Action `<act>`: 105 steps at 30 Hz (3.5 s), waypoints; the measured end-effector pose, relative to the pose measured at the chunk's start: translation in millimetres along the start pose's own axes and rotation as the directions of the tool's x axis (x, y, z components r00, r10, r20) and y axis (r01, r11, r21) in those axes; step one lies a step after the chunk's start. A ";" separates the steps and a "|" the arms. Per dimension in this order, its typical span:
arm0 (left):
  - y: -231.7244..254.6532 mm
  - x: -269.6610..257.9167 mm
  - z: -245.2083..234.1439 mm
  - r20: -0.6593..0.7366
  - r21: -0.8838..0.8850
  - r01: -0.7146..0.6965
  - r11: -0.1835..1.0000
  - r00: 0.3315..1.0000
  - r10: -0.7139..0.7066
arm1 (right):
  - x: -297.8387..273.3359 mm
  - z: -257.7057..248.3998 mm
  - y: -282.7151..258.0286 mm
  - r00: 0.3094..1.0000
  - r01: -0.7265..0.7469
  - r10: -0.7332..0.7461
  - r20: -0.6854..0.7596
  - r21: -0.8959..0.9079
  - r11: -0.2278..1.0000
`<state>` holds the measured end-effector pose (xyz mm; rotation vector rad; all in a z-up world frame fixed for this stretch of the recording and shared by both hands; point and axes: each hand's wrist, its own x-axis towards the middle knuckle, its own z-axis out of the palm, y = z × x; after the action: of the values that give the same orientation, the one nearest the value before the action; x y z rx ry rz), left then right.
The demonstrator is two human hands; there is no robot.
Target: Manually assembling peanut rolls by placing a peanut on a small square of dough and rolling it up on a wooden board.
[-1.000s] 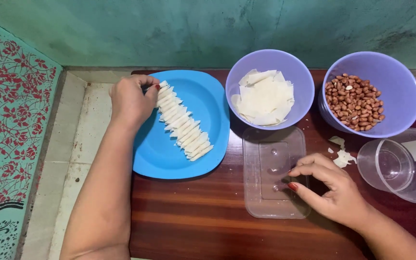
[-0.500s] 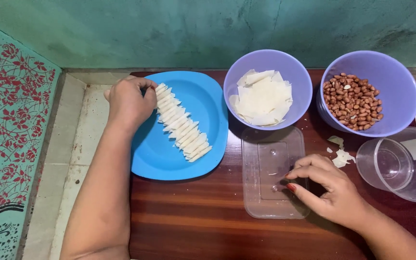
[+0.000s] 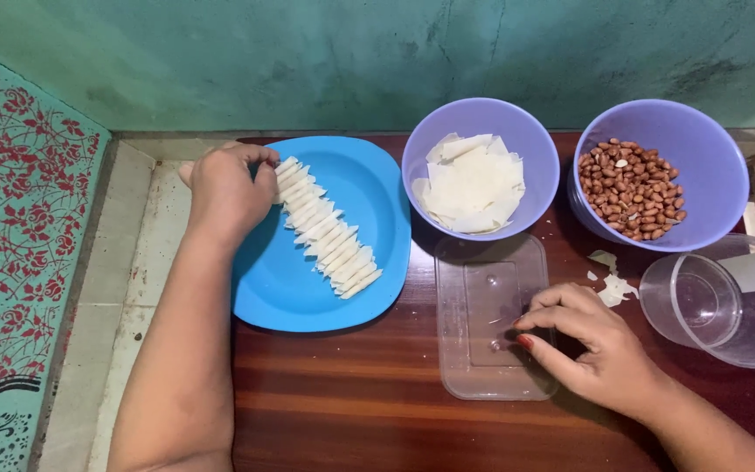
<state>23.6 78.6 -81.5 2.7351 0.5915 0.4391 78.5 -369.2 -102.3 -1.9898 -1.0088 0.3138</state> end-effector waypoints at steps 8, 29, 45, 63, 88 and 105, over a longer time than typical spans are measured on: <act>14.2 -6.7 -3.1 -0.060 0.094 -0.110 0.989 0.991 0.116 | 2.3 -0.4 -6.7 0.998 0.059 -0.060 -0.017 -0.071 0.996; 177.3 -0.8 0.5 0.108 -0.391 -0.472 0.790 0.829 0.549 | -4.4 22.0 -5.3 0.938 0.277 -0.157 0.309 -0.395 0.876; 195.1 52.0 51.4 0.455 -0.188 -0.257 0.948 0.832 0.316 | -2.7 16.6 -6.7 0.939 0.270 -0.180 0.292 -0.306 0.913; 198.4 56.3 16.0 0.487 -0.254 -0.056 0.966 0.855 0.178 | -3.2 16.5 -6.4 0.940 0.279 -0.193 0.280 -0.310 0.909; 177.3 48.2 36.1 0.279 -0.331 -0.250 0.910 0.895 0.347 | -2.8 16.9 -5.6 0.940 0.274 -0.187 0.284 -0.307 0.911; 205.9 30.3 81.4 0.492 -0.053 -0.403 0.914 0.786 0.375 | -3.1 15.0 -7.1 0.938 0.278 -0.191 0.288 -0.302 0.912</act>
<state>150.2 -105.4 -74.8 2.8504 -0.1050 -0.2081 64.6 -360.7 -106.2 -2.1362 -1.5425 0.2779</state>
